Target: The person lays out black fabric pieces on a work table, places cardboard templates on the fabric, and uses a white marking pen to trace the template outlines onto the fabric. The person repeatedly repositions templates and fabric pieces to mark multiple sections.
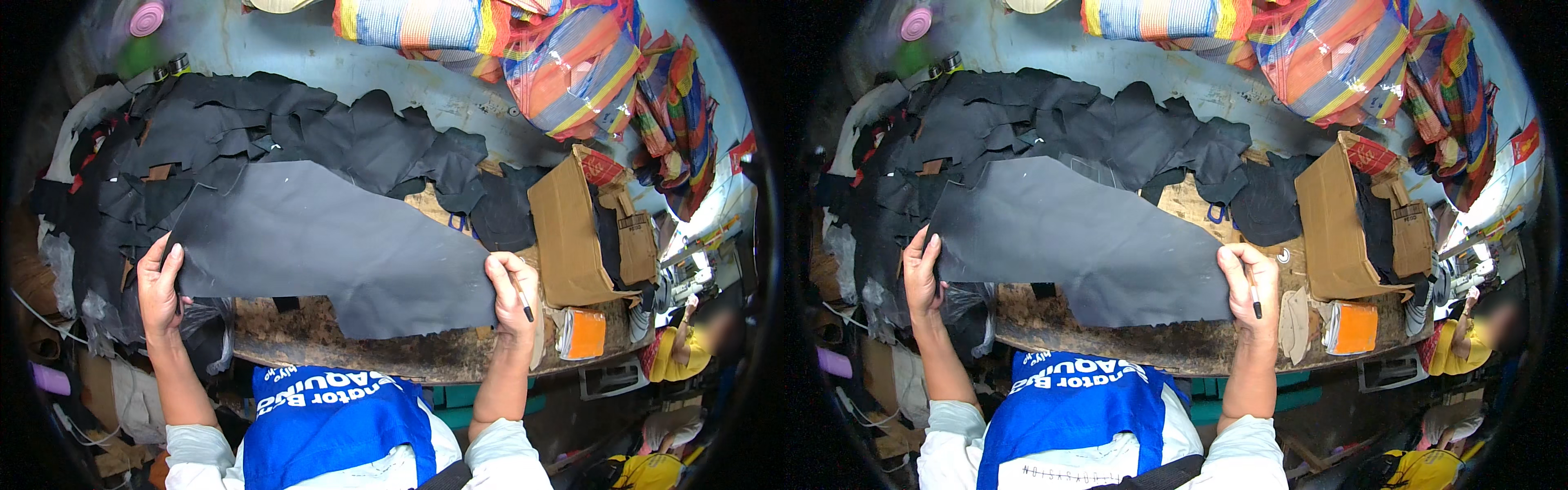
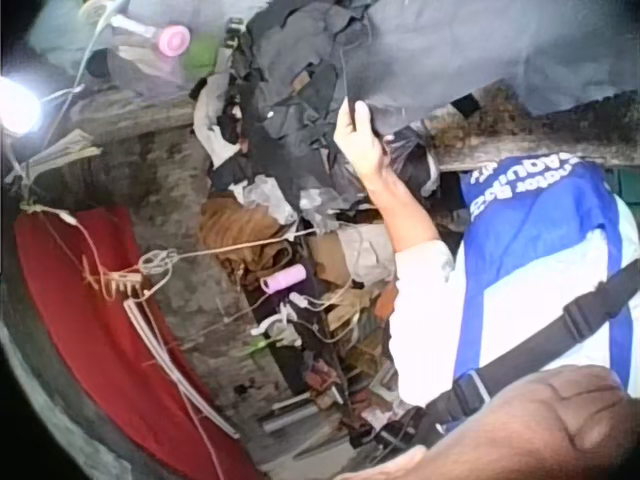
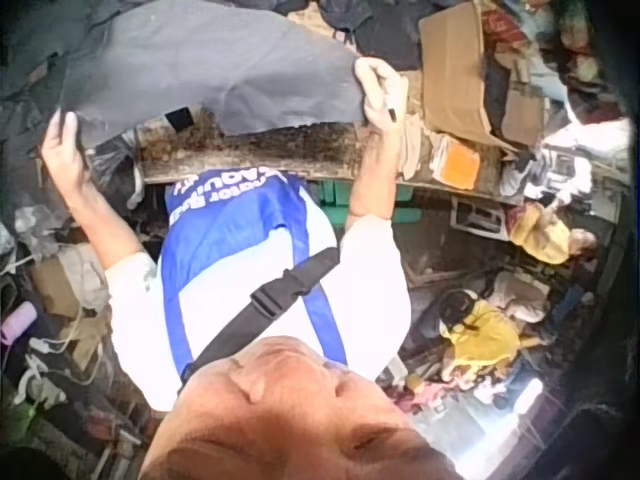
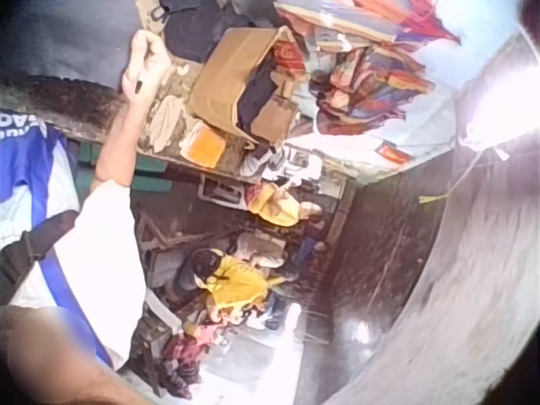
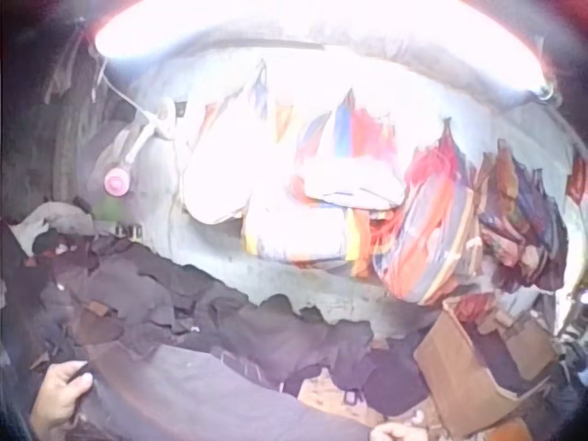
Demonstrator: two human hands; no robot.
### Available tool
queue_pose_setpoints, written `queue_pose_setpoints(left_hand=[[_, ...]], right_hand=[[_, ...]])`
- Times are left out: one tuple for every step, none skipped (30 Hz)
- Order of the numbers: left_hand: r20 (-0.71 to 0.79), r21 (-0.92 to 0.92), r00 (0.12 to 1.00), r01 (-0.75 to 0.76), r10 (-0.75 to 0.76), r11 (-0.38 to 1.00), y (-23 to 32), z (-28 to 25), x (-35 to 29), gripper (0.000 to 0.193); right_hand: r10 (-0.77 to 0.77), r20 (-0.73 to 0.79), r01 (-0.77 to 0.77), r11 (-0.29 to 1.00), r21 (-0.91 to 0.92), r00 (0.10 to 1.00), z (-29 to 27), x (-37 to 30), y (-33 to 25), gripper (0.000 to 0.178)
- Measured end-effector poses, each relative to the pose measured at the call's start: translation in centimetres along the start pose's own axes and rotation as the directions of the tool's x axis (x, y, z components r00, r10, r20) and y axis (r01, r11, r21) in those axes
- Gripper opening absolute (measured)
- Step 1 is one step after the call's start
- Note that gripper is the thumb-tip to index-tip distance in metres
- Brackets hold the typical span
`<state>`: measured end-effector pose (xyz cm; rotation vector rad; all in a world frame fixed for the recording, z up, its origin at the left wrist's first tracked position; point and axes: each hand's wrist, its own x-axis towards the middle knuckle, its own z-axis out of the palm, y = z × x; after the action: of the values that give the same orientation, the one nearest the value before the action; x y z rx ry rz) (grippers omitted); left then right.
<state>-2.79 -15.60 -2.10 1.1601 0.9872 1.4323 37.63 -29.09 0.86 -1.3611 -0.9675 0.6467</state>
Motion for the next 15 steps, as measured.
queue_pose_setpoints(left_hand=[[0.007, -0.025, 1.0, -0.008, 0.008, 1.0, 0.3, 0.2, 0.0, 0.025], [0.029, -0.028, 0.999, -0.015, 0.016, 0.999, 0.4, 0.5, 0.0, 0.025], [0.027, -0.045, 0.999, -0.026, 0.028, 0.999, 0.4, 0.7, -0.1, 0.025], [0.027, -0.061, 0.999, -0.035, 0.037, 0.998, 0.4, 0.8, -0.2, 0.025], [0.075, -0.083, 0.997, -0.006, 0.012, 0.997, 0.3, 0.8, -0.4, 0.024], [0.125, -0.103, 0.992, 0.026, -0.013, 0.994, 0.1, 0.7, -0.6, 0.024], [0.176, -0.121, 0.984, 0.06, -0.038, 0.991, -0.2, 0.5, -0.8, 0.024], [0.184, -0.13, 0.983, 0.033, -0.009, 0.991, -0.8, 0.5, -0.9, 0.025], [0.184, -0.093, 0.978, 0.119, -0.1, 0.989, -1.2, 0.2, -1.3, 0.026], [0.19, -0.04, 0.974, 0.129, -0.12, 0.991, -2.0, 0.1, -1.5, 0.028], [0.209, -0.003, 0.967, 0.149, -0.145, 0.989, -2.9, 0.1, -1.6, 0.03], [0.173, 0.277, 0.976, 0.082, -0.134, 0.957, -3.7, 0.1, -1.8, 0.035], [0.067, 0.484, 0.981, 0.129, -0.184, 0.865, -4.6, 0.4, -2.1, 0.042], [0.109, 0.673, 0.994, -0.083, 0.012, 0.735, -5.7, 1.0, -2.5, 0.045], [0.129, 0.829, 0.984, -0.174, 0.121, 0.532, -6.7, 1.7, -2.8, 0.048]], right_hand=[[-0.003, -0.008, 0.003, 1.0, 0.014, 1.0, -0.3, 0.0, -0.2, 0.013], [-0.009, -0.019, 0.01, 0.999, 0.035, 1.0, -0.6, -0.1, -0.4, 0.012], [-0.017, -0.04, 0.018, 1.0, 0.024, 0.999, -1.0, -0.3, -0.6, 0.012], [-0.016, -0.046, 0.018, 0.999, 0.035, 0.999, -1.3, -0.5, -0.7, 0.012], [-0.014, -0.054, 0.016, 0.999, 0.045, 0.998, -1.6, -0.8, -0.6, 0.012], [0.002, -0.061, 0.001, 0.999, 0.054, 0.998, -2.0, -1.2, -0.3, 0.012], [0.015, -0.053, -0.012, 0.999, 0.045, 0.998, -2.2, -1.5, 0.2, 0.012], [0.043, -0.054, -0.04, 0.998, 0.054, 0.998, -2.4, -1.9, 1.0, 0.012], [0.074, -0.058, -0.07, 0.996, 0.061, 0.996, -2.8, -2.4, 1.9, 0.012], [0.075, -0.066, -0.075, 0.997, -0.007, 0.995, -2.9, -2.9, 3.2, 0.012], [0.107, -0.038, -0.11, 0.989, -0.095, 0.994, -3.2, -3.2, 4.7, 0.015], [0.128, -0.102, -0.15, 0.957, -0.249, 0.986, -3.7, -3.4, 6.3, 0.018], [0.149, -0.147, -0.194, 0.907, -0.372, 0.978, -4.4, -3.4, 7.8, 0.023], [0.115, -0.244, -0.226, 0.837, -0.499, 0.963, -5.5, -3.6, 9.0, 0.033], [0.133, -0.316, -0.308, 0.732, -0.608, 0.939, -6.9, -3.7, 9.9, 0.036]])
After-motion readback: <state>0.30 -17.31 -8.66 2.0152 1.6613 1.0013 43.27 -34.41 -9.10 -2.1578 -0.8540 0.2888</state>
